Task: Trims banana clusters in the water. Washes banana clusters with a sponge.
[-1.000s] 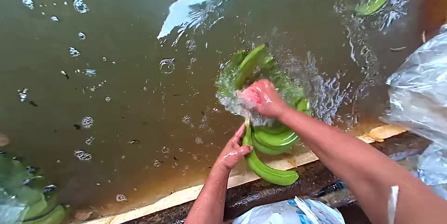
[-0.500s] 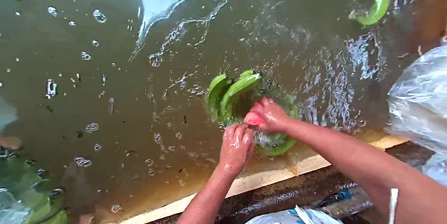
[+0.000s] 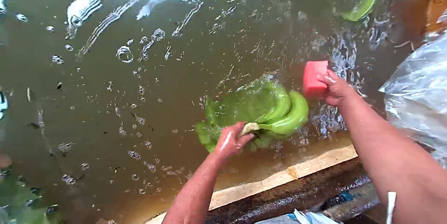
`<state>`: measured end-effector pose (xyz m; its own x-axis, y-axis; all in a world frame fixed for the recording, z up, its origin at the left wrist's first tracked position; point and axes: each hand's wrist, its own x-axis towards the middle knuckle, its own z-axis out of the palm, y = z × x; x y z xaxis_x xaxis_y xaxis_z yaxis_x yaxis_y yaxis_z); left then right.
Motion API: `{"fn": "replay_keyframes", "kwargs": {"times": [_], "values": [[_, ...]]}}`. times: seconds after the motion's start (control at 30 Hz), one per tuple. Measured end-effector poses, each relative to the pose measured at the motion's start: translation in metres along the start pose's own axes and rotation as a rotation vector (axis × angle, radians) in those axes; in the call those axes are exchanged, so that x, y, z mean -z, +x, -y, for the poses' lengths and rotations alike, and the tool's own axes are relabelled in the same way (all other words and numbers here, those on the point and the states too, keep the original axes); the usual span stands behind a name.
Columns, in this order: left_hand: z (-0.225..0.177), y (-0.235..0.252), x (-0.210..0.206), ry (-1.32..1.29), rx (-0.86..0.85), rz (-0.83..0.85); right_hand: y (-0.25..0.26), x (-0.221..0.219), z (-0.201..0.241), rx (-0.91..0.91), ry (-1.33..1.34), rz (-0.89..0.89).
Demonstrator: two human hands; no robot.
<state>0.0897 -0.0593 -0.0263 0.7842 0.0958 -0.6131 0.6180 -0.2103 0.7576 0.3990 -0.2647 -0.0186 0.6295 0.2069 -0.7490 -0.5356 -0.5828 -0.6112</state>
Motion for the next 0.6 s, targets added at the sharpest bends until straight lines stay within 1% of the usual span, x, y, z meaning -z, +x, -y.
{"fn": "replay_keyframes", "kwargs": {"times": [0.03,0.1,0.13,0.17,0.2,0.23,0.27,0.3,0.33,0.37,0.4,0.43,0.47,0.5,0.53,0.6], "values": [[0.007,-0.001,0.007,-0.048,0.010,-0.036,0.004,0.001,-0.016,-0.059,0.018,-0.013],[0.010,0.000,0.021,-0.041,0.071,-0.111,0.004,-0.016,-0.039,-0.140,0.025,-0.069],[0.004,0.004,0.026,-0.043,0.128,-0.156,-0.001,-0.031,-0.047,-0.135,0.025,-0.091],[-0.005,0.011,0.029,-0.055,0.214,-0.209,-0.010,-0.050,-0.051,-0.090,0.023,-0.093],[-0.015,0.021,0.029,-0.067,0.335,-0.264,-0.023,-0.074,-0.052,-0.007,-0.008,-0.089],[-0.022,0.033,0.026,-0.059,0.466,-0.325,-0.041,-0.102,-0.048,0.096,-0.096,-0.088],[-0.025,0.046,0.023,-0.027,0.587,-0.366,-0.060,-0.133,-0.038,0.228,-0.226,-0.119],[-0.024,0.056,0.022,-0.003,0.668,-0.382,-0.075,-0.159,-0.030,0.350,-0.359,-0.132],[-0.019,0.058,0.020,0.001,0.686,-0.392,-0.086,-0.180,-0.026,0.470,-0.478,-0.128],[-0.010,0.056,0.019,-0.020,0.661,-0.417,-0.094,-0.195,-0.023,0.572,-0.557,-0.101],[-0.001,0.051,0.019,-0.060,0.627,-0.450,-0.095,-0.201,-0.019,0.628,-0.593,-0.062],[0.005,0.045,0.021,-0.100,0.603,-0.459,-0.091,-0.201,-0.014,0.627,-0.578,-0.026],[0.009,0.039,0.023,-0.161,0.605,-0.476,-0.084,-0.197,-0.010,0.588,-0.522,-0.011],[0.015,0.032,0.025,-0.266,0.616,-0.528,-0.076,-0.190,-0.007,0.530,-0.465,-0.015],[0.022,0.025,0.023,-0.396,0.621,-0.605,-0.068,-0.182,-0.005,0.451,-0.426,-0.015],[0.039,0.012,0.019,-0.641,0.623,-0.718,-0.049,-0.169,-0.007,0.204,-0.376,0.034]]}}
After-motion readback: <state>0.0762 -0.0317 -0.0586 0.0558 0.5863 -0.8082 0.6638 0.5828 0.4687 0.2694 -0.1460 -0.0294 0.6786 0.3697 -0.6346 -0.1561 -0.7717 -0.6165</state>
